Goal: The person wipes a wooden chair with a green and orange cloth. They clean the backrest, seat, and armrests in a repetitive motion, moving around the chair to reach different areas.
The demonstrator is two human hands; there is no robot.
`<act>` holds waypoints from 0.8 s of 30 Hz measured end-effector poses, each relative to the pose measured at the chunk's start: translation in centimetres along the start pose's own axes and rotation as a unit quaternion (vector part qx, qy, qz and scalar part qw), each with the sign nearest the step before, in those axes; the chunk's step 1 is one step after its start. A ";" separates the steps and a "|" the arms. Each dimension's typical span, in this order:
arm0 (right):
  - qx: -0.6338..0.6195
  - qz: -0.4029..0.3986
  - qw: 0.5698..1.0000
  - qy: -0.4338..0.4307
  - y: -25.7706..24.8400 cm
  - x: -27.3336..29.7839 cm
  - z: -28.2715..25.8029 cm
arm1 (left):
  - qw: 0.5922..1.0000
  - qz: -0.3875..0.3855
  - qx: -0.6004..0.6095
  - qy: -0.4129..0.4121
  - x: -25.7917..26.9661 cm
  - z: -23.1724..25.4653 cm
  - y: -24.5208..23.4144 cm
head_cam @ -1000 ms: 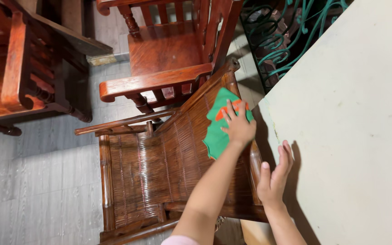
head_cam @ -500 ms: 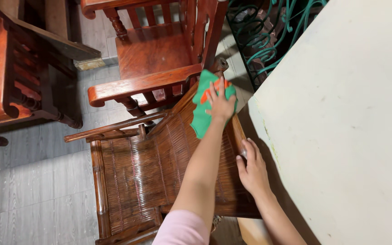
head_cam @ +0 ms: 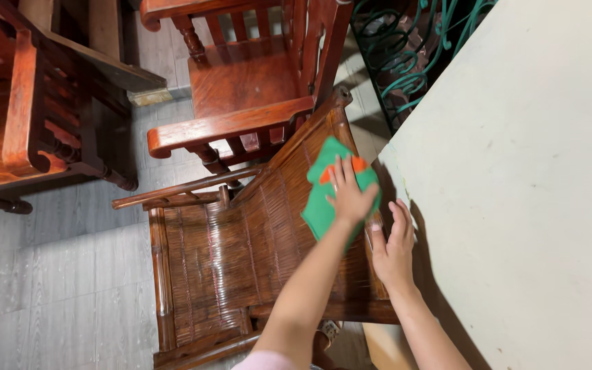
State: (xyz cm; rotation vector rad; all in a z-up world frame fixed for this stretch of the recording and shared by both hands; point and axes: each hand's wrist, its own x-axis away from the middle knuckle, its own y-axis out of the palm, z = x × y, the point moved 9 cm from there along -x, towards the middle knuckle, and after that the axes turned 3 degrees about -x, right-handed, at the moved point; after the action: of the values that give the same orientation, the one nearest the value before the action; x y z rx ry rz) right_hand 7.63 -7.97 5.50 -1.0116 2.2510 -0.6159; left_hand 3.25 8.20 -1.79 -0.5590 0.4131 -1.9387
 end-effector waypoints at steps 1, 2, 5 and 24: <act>0.002 0.002 1.000 -0.004 0.0 0.0 0.0 | 1.000 0.007 0.000 0.000 -1.1 0.3 -0.3; 0.003 0.004 1.000 -0.007 0.0 0.0 0.1 | 1.000 0.014 0.001 -0.001 -1.9 0.5 -0.5; 0.019 -0.010 1.000 0.014 0.5 0.2 0.5 | 1.000 0.008 -0.008 0.017 -0.9 -0.2 0.3; 0.027 -0.151 0.978 0.140 2.0 -0.1 0.6 | 0.999 0.012 -0.049 -0.021 -11.0 0.9 -1.6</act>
State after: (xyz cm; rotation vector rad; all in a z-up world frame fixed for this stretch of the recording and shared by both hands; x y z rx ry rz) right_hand 7.07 -6.77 3.86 -1.3231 2.3180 -1.0009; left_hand 6.52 18.88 -2.44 -0.6536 0.4879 -1.8879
